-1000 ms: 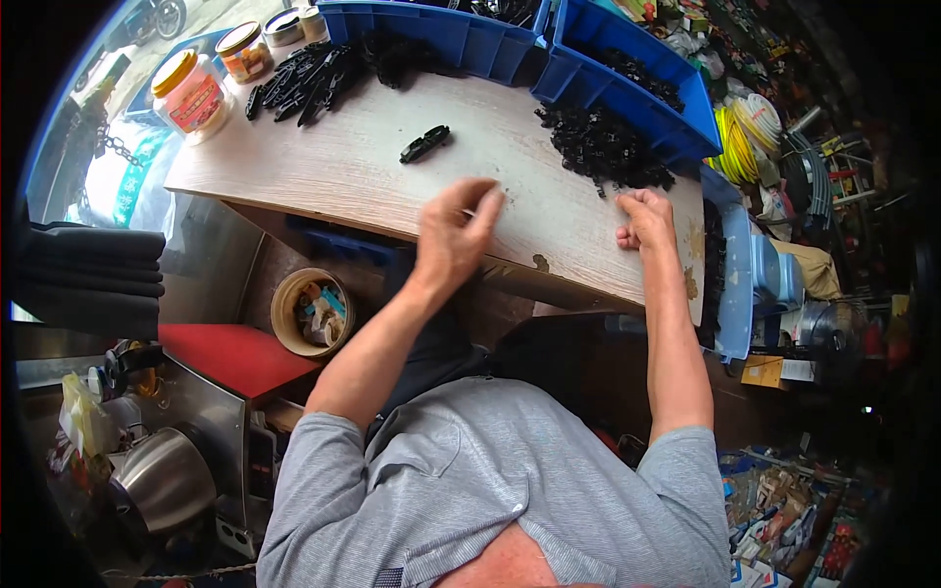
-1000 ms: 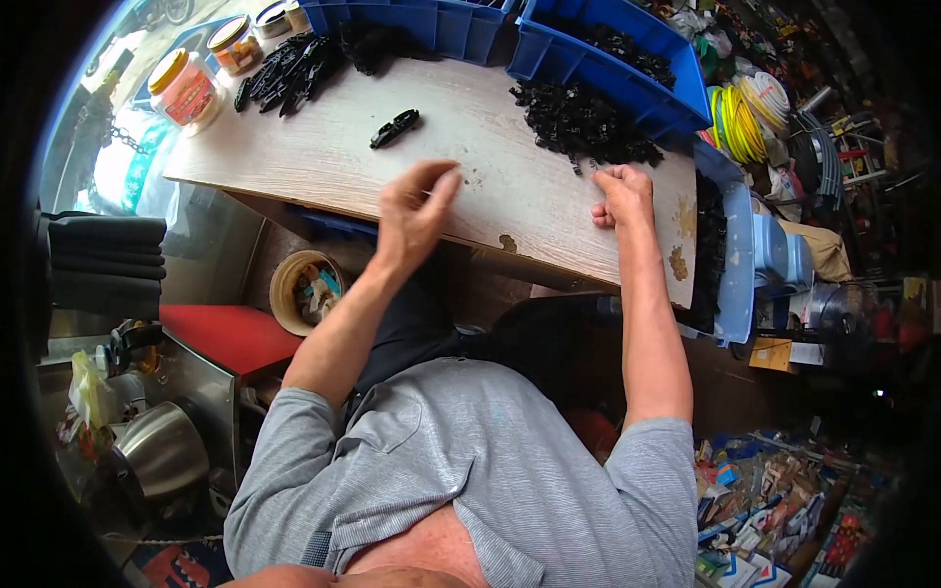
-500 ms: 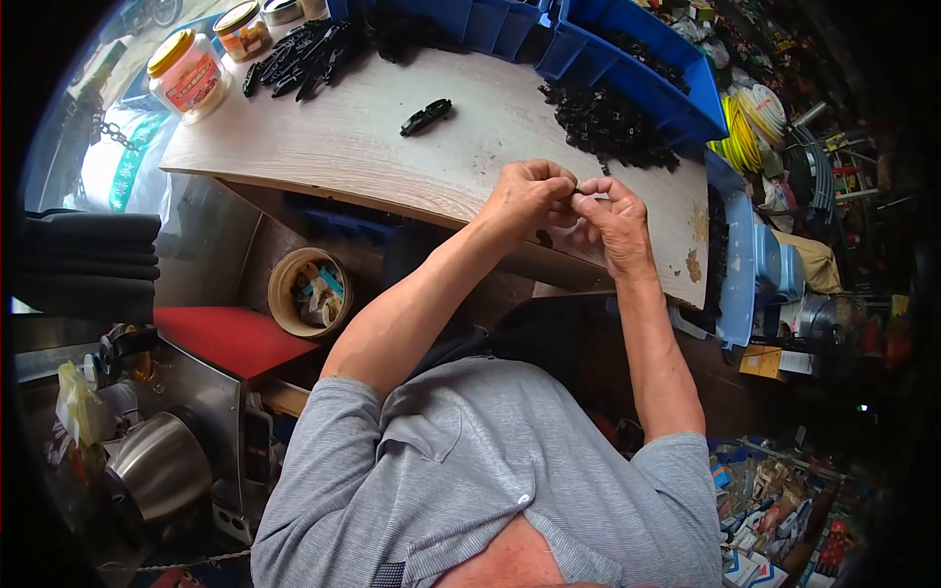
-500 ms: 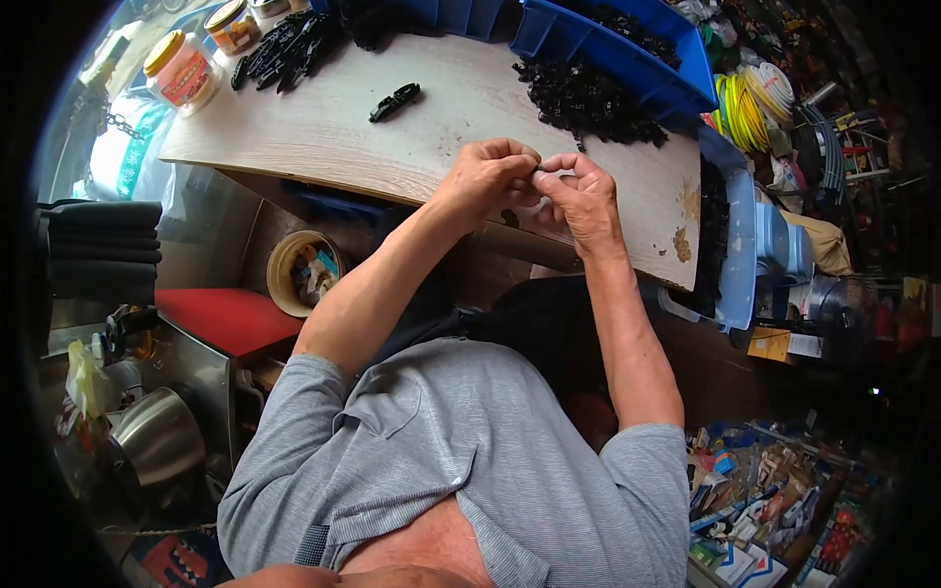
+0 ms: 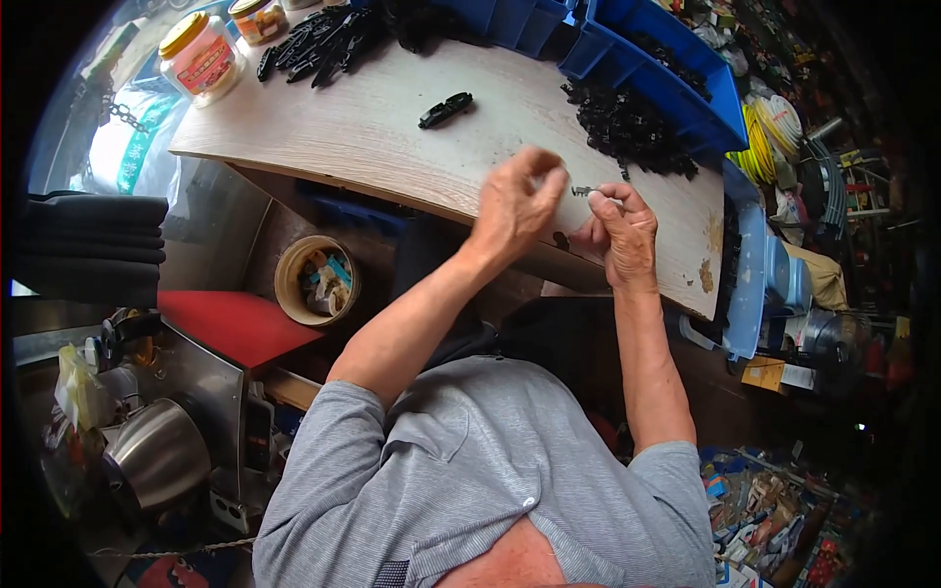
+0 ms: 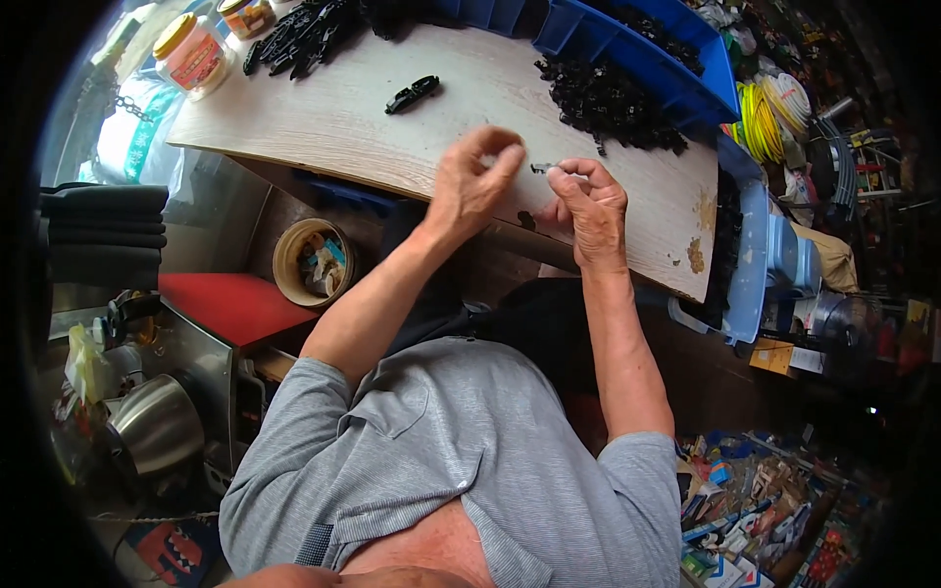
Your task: Assembling small black plastic components at a workshop workbench.
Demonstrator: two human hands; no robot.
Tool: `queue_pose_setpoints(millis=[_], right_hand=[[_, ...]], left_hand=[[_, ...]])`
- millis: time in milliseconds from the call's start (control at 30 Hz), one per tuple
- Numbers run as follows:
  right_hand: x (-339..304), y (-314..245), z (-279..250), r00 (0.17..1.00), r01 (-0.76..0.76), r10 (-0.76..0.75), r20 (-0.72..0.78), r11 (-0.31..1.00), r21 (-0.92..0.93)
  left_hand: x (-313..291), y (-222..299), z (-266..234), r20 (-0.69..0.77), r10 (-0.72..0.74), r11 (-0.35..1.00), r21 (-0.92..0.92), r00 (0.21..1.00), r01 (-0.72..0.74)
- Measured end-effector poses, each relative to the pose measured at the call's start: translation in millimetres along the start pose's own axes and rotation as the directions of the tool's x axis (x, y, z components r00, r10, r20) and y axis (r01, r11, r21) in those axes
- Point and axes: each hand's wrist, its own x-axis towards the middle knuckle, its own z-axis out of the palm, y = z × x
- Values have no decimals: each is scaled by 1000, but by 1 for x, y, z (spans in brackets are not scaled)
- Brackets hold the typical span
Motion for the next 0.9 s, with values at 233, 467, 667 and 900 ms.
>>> queue_pose_setpoints(millis=[233, 467, 667, 900], right_hand=[[2, 3, 2, 1000, -12, 10, 14, 988, 152], [7, 1, 10, 1000, 3, -3, 1, 958, 288], [8, 0, 10, 1000, 8, -12, 10, 936, 352], [1, -12, 13, 987, -108, 61, 149, 937, 332]], left_hand=[[55, -22, -87, -242, 353, 461, 886, 904, 57], [28, -23, -51, 3, 69, 996, 64, 998, -69], [-5, 6, -10, 333, -166, 866, -401, 928, 299], [1, 7, -8, 418, -198, 870, -342, 886, 356]])
